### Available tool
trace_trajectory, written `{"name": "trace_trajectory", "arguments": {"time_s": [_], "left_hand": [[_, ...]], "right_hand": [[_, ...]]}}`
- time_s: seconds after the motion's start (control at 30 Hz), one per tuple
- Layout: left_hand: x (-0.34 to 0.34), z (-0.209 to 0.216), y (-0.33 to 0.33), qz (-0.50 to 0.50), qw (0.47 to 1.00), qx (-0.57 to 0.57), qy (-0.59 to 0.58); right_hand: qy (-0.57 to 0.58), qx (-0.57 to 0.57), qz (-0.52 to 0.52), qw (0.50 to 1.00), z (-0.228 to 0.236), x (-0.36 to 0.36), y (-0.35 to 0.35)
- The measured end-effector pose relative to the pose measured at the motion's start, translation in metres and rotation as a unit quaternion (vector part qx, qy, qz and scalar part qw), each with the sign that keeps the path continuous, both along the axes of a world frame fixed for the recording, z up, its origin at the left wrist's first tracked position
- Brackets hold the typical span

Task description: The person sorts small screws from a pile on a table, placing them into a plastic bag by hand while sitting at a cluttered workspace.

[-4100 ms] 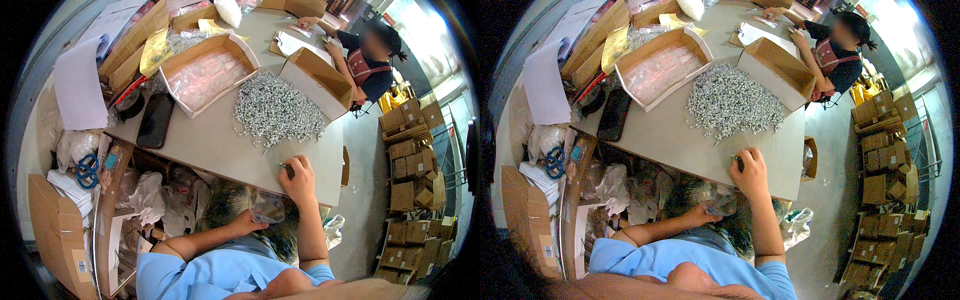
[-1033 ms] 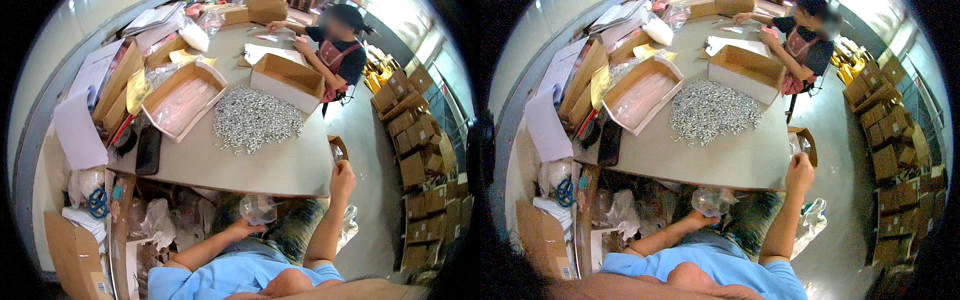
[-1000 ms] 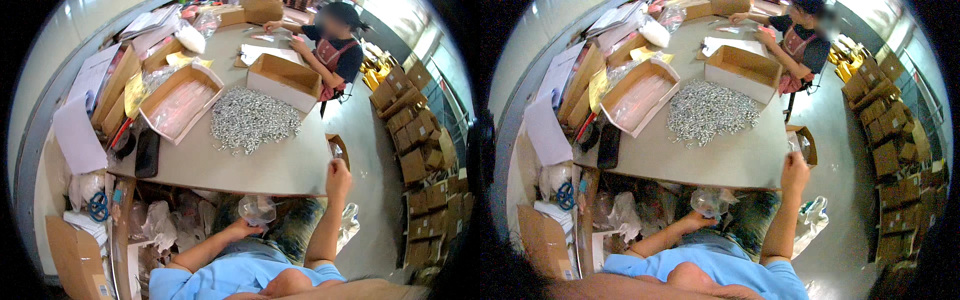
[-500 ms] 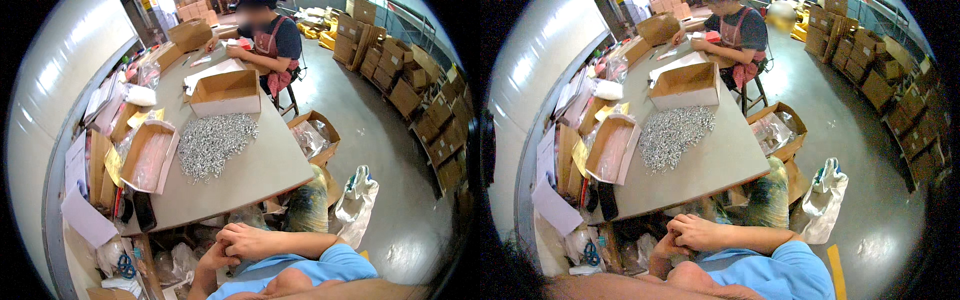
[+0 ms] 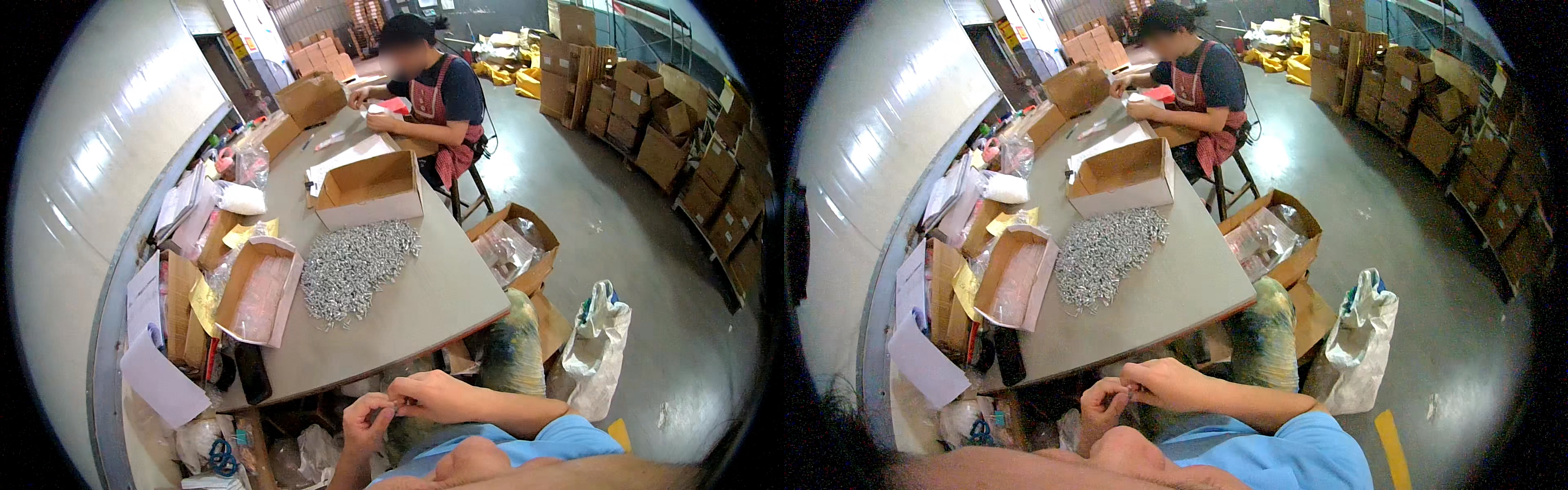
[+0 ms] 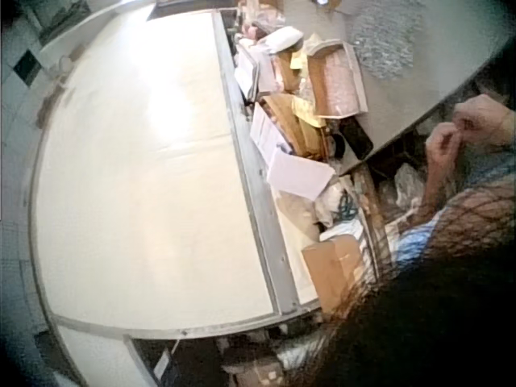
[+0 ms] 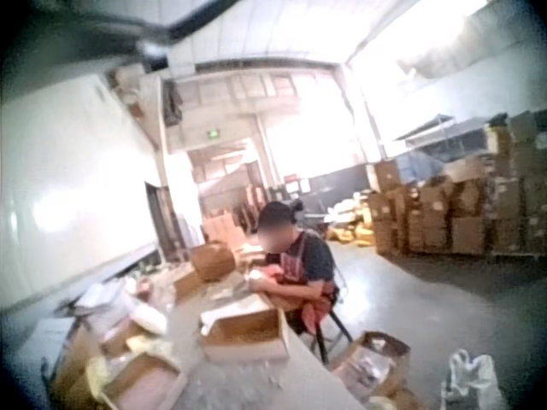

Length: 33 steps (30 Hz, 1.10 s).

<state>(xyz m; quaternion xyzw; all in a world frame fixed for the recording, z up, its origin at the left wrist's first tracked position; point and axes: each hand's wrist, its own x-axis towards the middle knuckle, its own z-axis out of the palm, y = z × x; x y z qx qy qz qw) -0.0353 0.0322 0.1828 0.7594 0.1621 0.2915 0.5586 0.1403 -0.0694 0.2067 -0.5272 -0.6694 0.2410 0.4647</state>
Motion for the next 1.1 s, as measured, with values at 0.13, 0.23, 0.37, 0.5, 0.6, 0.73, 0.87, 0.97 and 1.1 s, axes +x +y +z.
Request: {"name": "trace_trajectory", "arguments": {"time_s": [0.13,0.23,0.37,0.5,0.6,0.73,0.87,0.97,1.1], "left_hand": [[0.002,-0.001,0.000,0.001,0.998,0.054,-0.015],[0.000,-0.002,0.002,-0.017,0.996,0.090,-0.013],[0.001,-0.002,0.004,-0.035,0.995,0.090,-0.009],[-0.004,-0.002,0.012,-0.022,0.996,0.086,0.004],[-0.004,-0.002,0.031,0.010,0.992,0.122,0.029],[-0.010,0.015,0.102,0.208,0.974,0.070,0.051],[-0.006,0.085,0.207,0.436,0.844,0.312,0.020],[0.000,0.096,0.266,0.456,0.817,0.351,0.020],[0.006,0.059,0.306,0.360,0.817,0.333,0.302]], "right_hand": [[-0.025,0.023,-0.002,0.999,-0.005,0.001,-0.001],[-0.055,0.012,0.007,0.998,-0.001,0.001,-0.004],[-0.038,0.020,0.027,0.999,-0.007,-0.002,-0.003],[-0.026,0.008,0.031,0.999,-0.007,-0.001,-0.001],[-0.029,-0.010,0.021,0.999,-0.010,0.007,0.002],[0.030,-0.017,-0.042,0.999,-0.015,0.020,0.004],[0.031,-0.019,-0.136,0.990,-0.022,0.025,0.006],[0.019,-0.023,-0.157,0.987,-0.037,0.024,0.009],[0.012,-0.035,-0.163,0.986,-0.041,0.023,0.011]]}}
